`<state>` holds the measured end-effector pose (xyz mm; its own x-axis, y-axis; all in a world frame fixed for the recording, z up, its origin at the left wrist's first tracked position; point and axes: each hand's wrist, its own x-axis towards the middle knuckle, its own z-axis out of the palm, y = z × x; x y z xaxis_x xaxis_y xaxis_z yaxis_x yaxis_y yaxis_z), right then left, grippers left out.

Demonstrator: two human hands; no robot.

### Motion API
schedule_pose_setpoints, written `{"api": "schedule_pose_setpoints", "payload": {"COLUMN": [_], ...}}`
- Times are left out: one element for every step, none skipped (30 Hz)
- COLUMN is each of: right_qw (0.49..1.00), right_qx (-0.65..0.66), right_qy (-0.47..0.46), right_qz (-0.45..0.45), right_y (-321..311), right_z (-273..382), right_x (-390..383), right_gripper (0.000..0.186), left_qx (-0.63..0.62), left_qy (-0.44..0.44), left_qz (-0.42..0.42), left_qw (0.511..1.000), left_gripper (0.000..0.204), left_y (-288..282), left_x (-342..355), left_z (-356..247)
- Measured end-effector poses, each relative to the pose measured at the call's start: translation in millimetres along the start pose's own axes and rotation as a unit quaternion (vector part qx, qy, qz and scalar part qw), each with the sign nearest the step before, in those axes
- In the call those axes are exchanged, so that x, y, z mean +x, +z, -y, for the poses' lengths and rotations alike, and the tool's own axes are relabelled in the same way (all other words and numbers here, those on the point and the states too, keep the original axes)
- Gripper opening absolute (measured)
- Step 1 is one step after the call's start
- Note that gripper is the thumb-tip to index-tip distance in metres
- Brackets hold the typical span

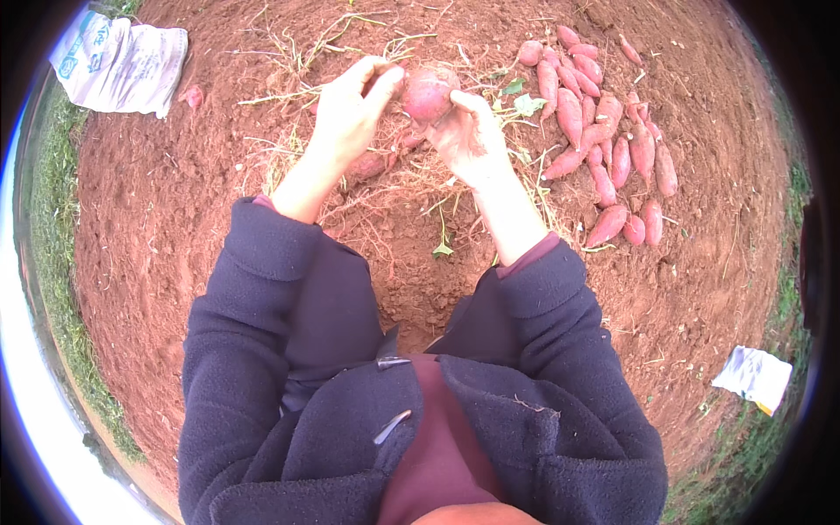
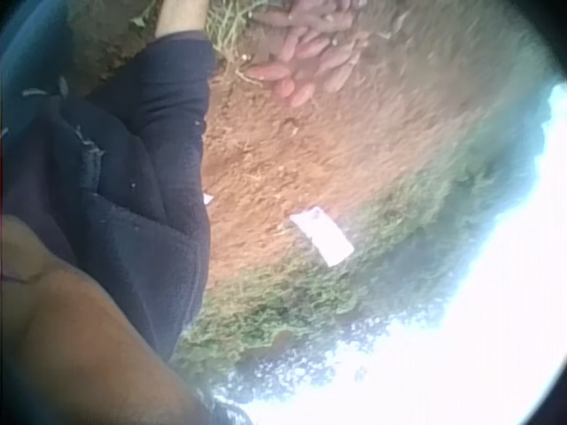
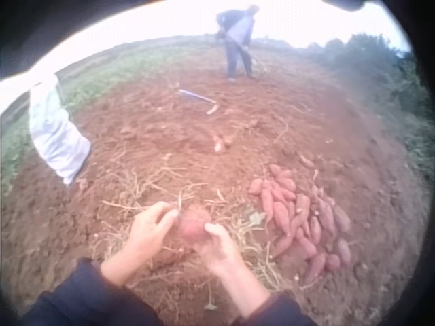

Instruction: The person repeatedly picks up sweet potatoes from the ground, rubs off soil and debris by hand, and places them into a growing pile. The person handles each tuber individually, turning them over and brushing away dirt before stacking them.

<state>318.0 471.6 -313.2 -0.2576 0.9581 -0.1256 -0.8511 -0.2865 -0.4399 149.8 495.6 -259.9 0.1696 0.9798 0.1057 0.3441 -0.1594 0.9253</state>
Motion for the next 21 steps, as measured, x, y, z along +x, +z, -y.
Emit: {"api": "schedule_pose_setpoints", "payload": {"right_qw": [1.0,1.0,1.0,0.999,0.998,0.998,0.997,0.996,0.996,0.995,0.994,0.994,0.994,0.994,0.992,0.991,0.989,0.988,0.986,0.986,0.978], "right_qx": [0.001,0.002,-0.012,-0.026,-0.039,-0.051,-0.061,-0.084,-0.082,-0.091,-0.101,-0.103,-0.106,-0.109,-0.117,-0.125,-0.129,-0.146,-0.158,-0.16,-0.203], "right_qy": [0.006,0.013,-0.002,-0.017,-0.034,-0.035,-0.037,-0.036,-0.04,-0.042,-0.043,-0.038,-0.032,-0.027,-0.036,-0.044,-0.054,-0.046,-0.041,-0.038,-0.04], "right_qz": [0.014,0.028,0.024,0.02,0.03,0.019,0.023,0.004,0.014,0.0,-0.013,-0.011,-0.009,-0.007,0.0,0.007,0.043,0.013,0.013,0.02,0.014], "right_y": [0.1,-0.1,-0.7,-1.3,-2.2,-2.8,-3.1,-3.1,-2.7,-2.0,-0.8,0.9,2.7,4.5,6.0,7.0,7.8,7.9,7.7,7.1,6.6], "right_z": [0.1,0.1,0.1,-0.1,-0.1,0.0,-0.1,-0.1,0.0,0.1,0.3,0.3,0.4,0.5,0.5,0.4,0.2,-0.3,-1.0,-1.6,-3.5], "right_x": [0.0,0.1,0.2,0.4,0.5,1.1,1.3,1.3,1.1,0.2,-1.0,-1.9,-2.7,-3.4,-4.1,-4.9,-5.2,-5.2,-5.2,-5.1,-4.6], "right_gripper": [0.048,0.049,0.051,0.052,0.053,0.052,0.051,0.05,0.05,0.05,0.05,0.05,0.049,0.048,0.048,0.049,0.049,0.053,0.057,0.062,0.064], "left_qx": [0.006,0.017,0.024,0.04,0.008,-0.016,-0.041,-0.005,0.029,0.063,0.051,0.051,0.05,0.051,0.035,0.02,0.016,0.01,0.015,0.02,0.028], "left_qy": [-0.064,-0.056,-0.039,-0.026,-0.005,0.012,0.022,0.022,0.015,0.016,0.012,0.03,0.047,0.064,0.057,0.049,0.026,0.031,0.023,0.014,0.011], "left_qz": [0.018,0.029,0.041,0.046,0.063,0.071,0.085,0.077,0.073,0.071,0.062,0.052,0.043,0.031,0.034,0.034,0.04,0.033,0.03,0.027,0.016], "left_qw": [0.998,0.998,0.998,0.998,0.998,0.997,0.995,0.997,0.997,0.995,0.997,0.997,0.997,0.996,0.997,0.998,0.999,0.999,0.999,0.999,0.999], "left_gripper": [0.028,0.031,0.035,0.039,0.044,0.05,0.056,0.062,0.067,0.073,0.079,0.078,0.077,0.075,0.073,0.07,0.067,0.062,0.058,0.053,0.048], "left_y": [-4.7,-6.2,-7.4,-7.3,-6.0,-2.2,0.9,2.5,4.4,5.0,6.2,7.2,7.9,8.5,8.7,9.4,9.8,9.9,9.5,8.9,8.7], "left_x": [1.3,2.8,4.0,4.8,4.9,3.9,3.1,1.2,-1.0,-2.5,-0.1,-1.5,-1.1,-1.3,-0.6,-0.2,-0.2,-0.6,-1.2,-1.7,-1.6], "left_z": [-0.4,-0.5,-0.1,0.6,2.1,4.1,6.2,8.5,10.7,12.6,13.9,14.8,15.1,14.8,13.9,12.6,10.9,9.1,7.1,5.3,3.7]}}
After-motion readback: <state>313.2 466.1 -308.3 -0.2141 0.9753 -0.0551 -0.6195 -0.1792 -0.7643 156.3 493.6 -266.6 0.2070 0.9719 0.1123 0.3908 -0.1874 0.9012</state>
